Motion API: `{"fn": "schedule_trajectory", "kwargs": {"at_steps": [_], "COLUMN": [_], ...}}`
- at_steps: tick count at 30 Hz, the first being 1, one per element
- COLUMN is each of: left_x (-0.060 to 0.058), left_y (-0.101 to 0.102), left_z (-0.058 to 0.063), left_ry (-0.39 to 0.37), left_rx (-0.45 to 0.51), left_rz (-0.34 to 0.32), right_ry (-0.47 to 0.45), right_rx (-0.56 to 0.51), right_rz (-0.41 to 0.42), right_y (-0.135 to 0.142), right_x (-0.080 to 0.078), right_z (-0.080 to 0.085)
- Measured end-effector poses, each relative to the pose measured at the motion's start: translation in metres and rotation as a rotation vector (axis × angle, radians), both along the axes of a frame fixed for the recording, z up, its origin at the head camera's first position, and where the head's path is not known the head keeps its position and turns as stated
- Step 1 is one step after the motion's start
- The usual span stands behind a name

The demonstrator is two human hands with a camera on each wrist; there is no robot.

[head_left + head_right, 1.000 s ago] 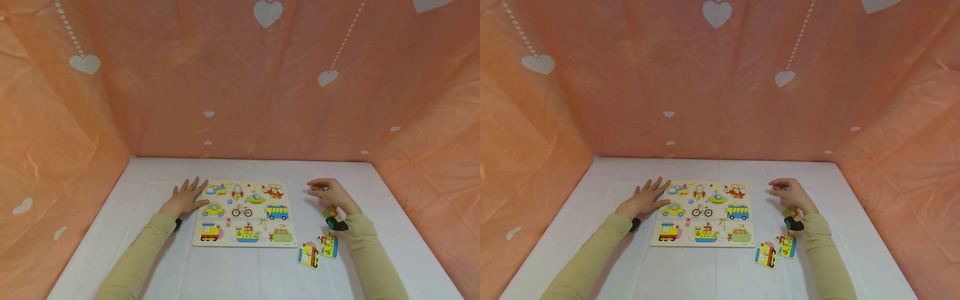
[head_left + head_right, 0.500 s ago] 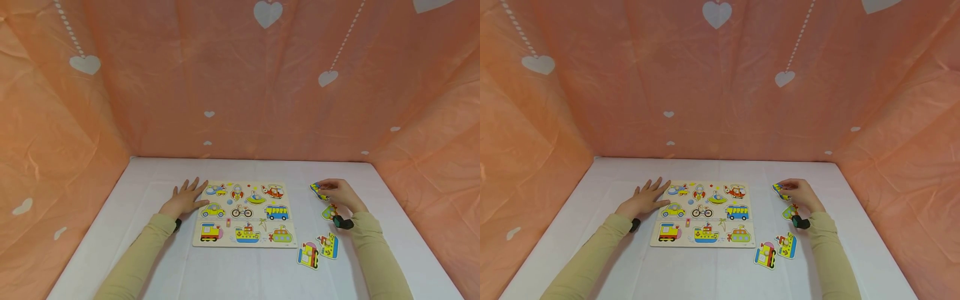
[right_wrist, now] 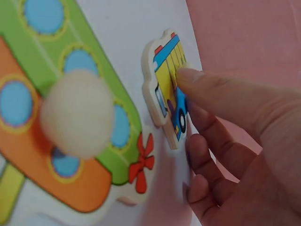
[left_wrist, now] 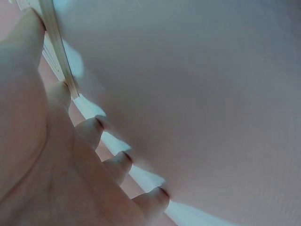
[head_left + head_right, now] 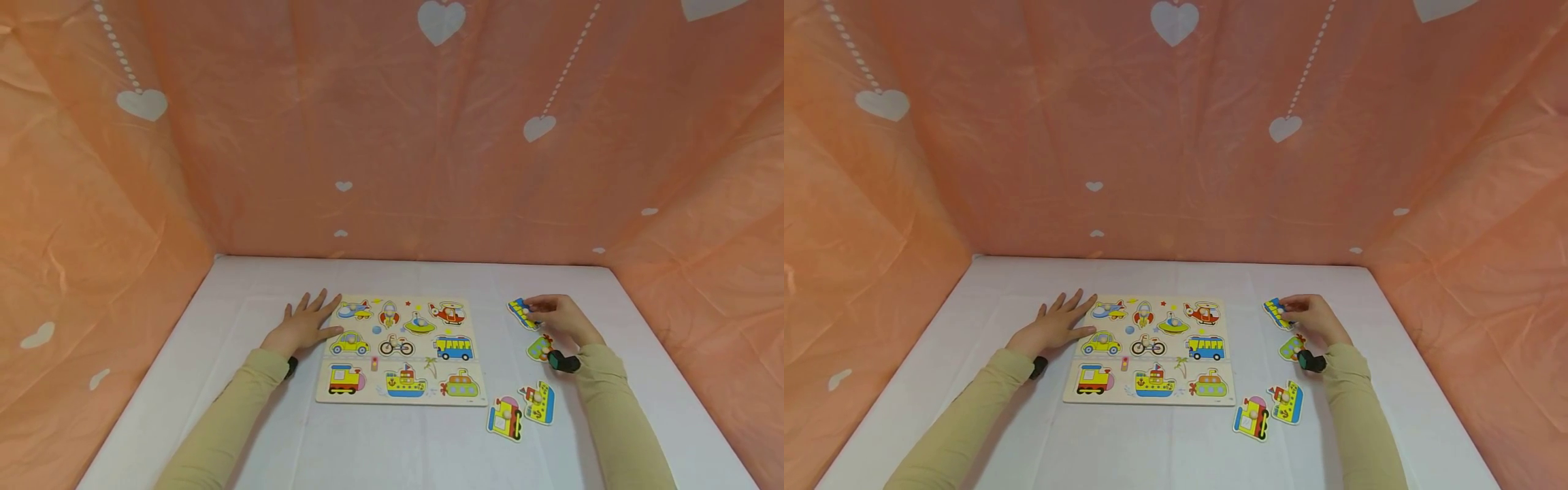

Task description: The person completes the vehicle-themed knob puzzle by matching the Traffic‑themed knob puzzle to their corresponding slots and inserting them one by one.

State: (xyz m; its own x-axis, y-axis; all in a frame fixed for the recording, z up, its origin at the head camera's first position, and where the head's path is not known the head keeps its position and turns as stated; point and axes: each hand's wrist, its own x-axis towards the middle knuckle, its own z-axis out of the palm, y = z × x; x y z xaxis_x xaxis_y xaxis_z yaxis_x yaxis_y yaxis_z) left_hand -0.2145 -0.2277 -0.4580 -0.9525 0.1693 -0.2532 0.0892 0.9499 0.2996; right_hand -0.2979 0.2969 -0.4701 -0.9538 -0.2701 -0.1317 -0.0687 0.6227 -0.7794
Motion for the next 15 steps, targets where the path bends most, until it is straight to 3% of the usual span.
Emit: {"fn": "schedule_trajectory", "kwargs": {"at_steps": [15], "left_x": [-0.001], "left_y": [-0.0018], "left_z": [-0.0018], "left_ry": [-0.008], "left_rx": [-0.007], "left_rz": [0.004], "right_ry": [-0.082], "right_rx": [0.038], "right_rz": [0.02], "right_y": [-0.0031], "right_x": [-0.0037], "right_z": [0.0036]}}
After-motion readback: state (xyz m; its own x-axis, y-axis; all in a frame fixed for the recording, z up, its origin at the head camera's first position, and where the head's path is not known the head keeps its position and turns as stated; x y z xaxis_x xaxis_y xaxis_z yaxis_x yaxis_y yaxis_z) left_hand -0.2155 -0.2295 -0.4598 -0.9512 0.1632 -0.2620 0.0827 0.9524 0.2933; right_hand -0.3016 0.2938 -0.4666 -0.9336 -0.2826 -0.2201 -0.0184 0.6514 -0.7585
